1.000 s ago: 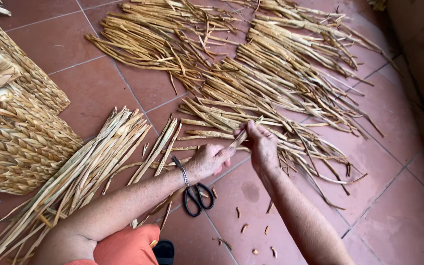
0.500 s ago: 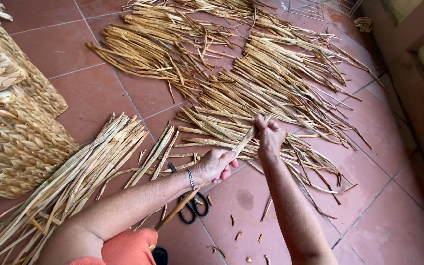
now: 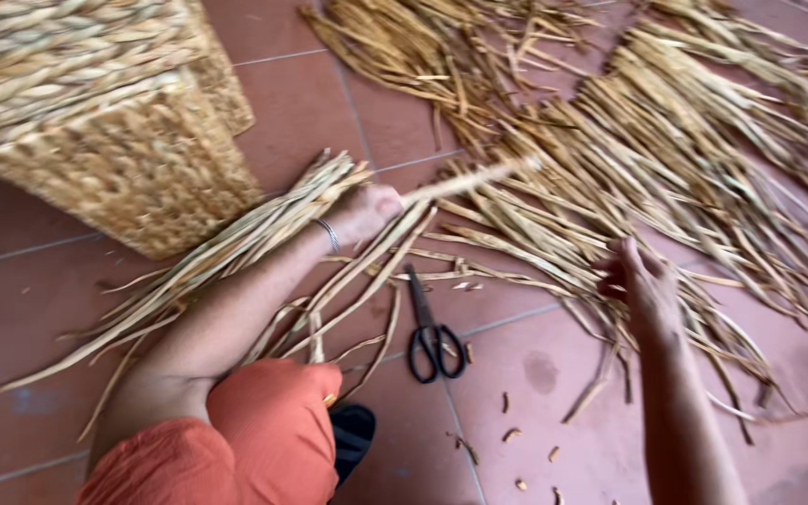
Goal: The person sits on a tiled floor and prepares dried palm leaves for weaving. They use scissors to trim the ends of the leaves and peel off outer layers by hand. The prepared leaves are gathered into bundles.
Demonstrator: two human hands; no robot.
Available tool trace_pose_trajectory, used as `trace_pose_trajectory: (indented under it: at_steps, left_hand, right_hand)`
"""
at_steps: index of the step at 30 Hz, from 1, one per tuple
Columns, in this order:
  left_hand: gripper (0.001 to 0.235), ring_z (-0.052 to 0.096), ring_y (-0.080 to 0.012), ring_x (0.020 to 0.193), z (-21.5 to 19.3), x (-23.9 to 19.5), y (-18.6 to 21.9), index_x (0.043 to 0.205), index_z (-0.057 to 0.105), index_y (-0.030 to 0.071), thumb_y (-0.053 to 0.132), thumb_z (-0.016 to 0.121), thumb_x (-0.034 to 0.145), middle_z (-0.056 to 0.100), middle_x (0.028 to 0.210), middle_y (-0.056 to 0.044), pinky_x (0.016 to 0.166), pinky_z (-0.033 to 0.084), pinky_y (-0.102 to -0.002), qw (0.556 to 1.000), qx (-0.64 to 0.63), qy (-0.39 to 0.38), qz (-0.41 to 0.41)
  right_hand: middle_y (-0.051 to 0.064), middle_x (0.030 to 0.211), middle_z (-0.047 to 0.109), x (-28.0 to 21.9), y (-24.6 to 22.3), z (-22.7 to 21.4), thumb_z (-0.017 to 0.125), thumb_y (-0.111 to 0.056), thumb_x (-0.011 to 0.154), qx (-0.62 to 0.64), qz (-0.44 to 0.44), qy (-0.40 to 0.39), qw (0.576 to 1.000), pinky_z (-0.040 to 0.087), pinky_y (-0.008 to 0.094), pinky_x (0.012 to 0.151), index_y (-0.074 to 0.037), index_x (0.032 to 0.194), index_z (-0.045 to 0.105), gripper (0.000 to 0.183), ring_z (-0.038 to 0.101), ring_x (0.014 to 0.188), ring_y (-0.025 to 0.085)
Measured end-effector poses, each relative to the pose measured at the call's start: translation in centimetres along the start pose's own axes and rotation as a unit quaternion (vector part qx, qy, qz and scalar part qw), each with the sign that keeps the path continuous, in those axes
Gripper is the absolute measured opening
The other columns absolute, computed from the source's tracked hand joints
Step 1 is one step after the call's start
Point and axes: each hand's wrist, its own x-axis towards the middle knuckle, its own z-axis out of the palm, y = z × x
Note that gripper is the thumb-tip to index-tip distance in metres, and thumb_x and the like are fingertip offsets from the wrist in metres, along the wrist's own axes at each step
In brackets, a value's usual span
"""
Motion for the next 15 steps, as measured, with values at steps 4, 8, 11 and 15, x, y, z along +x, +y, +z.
trace_pose_trajectory:
  at_steps: [4, 8, 11, 15]
  left_hand:
    - [0.024, 0.068, -0.0378, 0.086, -7.4, -3.3, -7.0, 0.099, 0.074, 0.019, 0.038, 0.059, 0.095, 0.071, 0.092, -0.015, 0.077, 0.052, -0.050, 0.979, 0.086, 0.084, -0.167]
    - [0.027, 0.069, -0.0366, 0.096, -7.7, -5.8, -14.2, 0.103, 0.076, 0.018, 0.038, 0.059, 0.099, 0.073, 0.104, -0.017, 0.086, 0.054, -0.048, 0.951, 0.114, 0.116, -0.262]
    - [0.026, 0.055, -0.0344, 0.119, -6.8, -6.0, -17.3, 0.113, 0.076, 0.017, 0.033, 0.060, 0.100, 0.063, 0.127, -0.016, 0.103, 0.042, -0.052, 0.913, 0.210, 0.051, -0.346]
    - [0.035, 0.040, -0.0316, 0.139, -6.2, -5.8, -19.8, 0.126, 0.072, 0.016, 0.016, 0.067, 0.092, 0.050, 0.148, -0.013, 0.115, 0.033, -0.049, 0.877, 0.273, -0.034, -0.395]
  right_hand:
    - [0.010, 0.098, 0.073, -0.4, 1.8, 0.1, 0.059, -0.038, 0.107, -0.030, 0.051, -0.030, 0.998, 0.055, 0.030, 0.070, -0.002, 0.125, 0.070, 0.041, 0.065, 0.075, 0.014]
    - [0.011, 0.099, 0.074, 0.0, 3.3, 0.1, 0.062, -0.034, 0.107, -0.054, 0.069, -0.033, 0.996, 0.056, 0.030, 0.073, -0.002, 0.124, 0.071, 0.038, 0.065, 0.077, 0.015]
    - [0.011, 0.099, 0.075, 1.1, 4.5, -0.2, 0.063, -0.031, 0.103, -0.101, 0.097, -0.018, 0.990, 0.059, 0.033, 0.075, -0.004, 0.125, 0.071, 0.036, 0.068, 0.078, 0.016]
    - [0.013, 0.097, 0.074, 2.0, 6.7, -0.2, 0.063, -0.029, 0.105, -0.085, 0.086, -0.040, 0.992, 0.056, 0.034, 0.071, -0.003, 0.127, 0.072, 0.036, 0.065, 0.074, 0.018]
